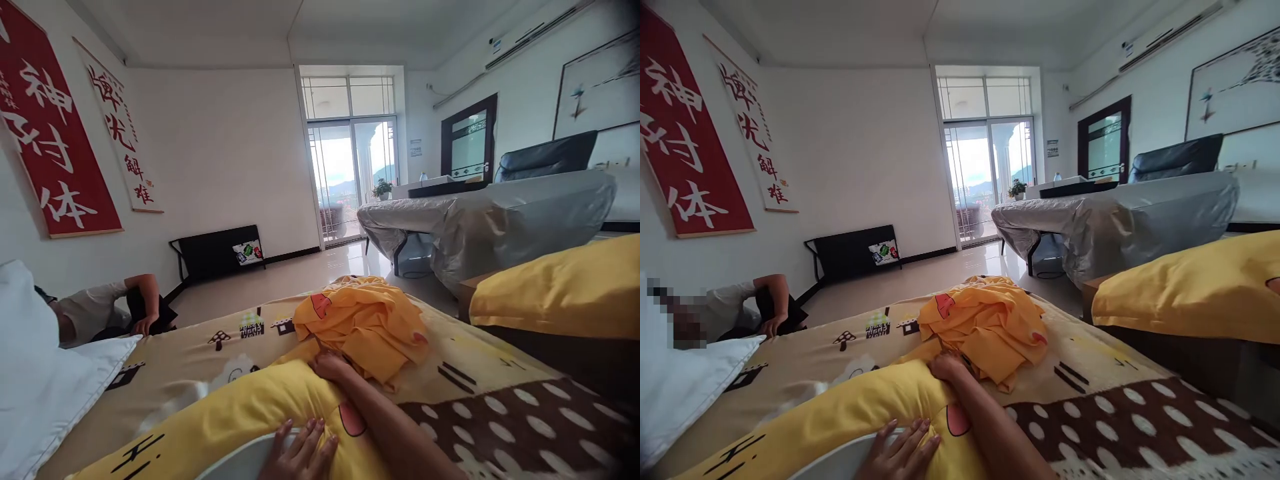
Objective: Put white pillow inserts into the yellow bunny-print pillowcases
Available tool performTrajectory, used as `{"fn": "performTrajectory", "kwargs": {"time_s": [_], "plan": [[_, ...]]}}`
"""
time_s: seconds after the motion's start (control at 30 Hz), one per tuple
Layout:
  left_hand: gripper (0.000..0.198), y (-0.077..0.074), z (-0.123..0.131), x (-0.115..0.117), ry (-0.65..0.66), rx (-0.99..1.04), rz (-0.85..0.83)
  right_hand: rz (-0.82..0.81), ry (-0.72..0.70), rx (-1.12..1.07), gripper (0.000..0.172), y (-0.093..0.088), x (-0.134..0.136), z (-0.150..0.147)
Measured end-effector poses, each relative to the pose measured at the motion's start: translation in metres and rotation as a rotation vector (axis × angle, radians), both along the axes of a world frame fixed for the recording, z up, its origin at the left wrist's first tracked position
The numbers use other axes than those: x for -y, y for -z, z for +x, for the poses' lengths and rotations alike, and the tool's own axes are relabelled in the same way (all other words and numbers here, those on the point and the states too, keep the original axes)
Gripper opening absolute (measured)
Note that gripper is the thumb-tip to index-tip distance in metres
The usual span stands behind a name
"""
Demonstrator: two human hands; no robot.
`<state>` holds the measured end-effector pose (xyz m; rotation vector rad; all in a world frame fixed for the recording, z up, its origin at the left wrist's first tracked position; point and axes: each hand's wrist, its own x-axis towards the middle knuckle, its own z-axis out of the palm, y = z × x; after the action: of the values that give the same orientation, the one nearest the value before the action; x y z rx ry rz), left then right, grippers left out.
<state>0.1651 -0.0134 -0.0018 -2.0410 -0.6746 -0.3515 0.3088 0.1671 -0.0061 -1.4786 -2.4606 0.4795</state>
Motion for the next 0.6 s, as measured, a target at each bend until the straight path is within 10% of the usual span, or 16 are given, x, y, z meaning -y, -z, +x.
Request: {"fn": "performTrajectory", "kwargs": {"time_s": [0.2, 0.4, 0.6], "plan": [[0.03, 0.0, 0.008, 0.001, -0.021, 0.034, -0.079, 0.151, -0.054, -0.213, 0.05, -0.057, 0.043, 0.021], [0.044, 0.01, 0.015, 0.008, -0.006, 0.182, -0.219, 0.076, -0.141, -0.323, 0.047, -0.008, 0.105, 0.005], [0.03, -0.069, -0.016, 0.048, -0.064, 0.106, -0.382, 0.078, -0.146, -0.399, 0.054, 0.021, 0.122, 0.05]]}}
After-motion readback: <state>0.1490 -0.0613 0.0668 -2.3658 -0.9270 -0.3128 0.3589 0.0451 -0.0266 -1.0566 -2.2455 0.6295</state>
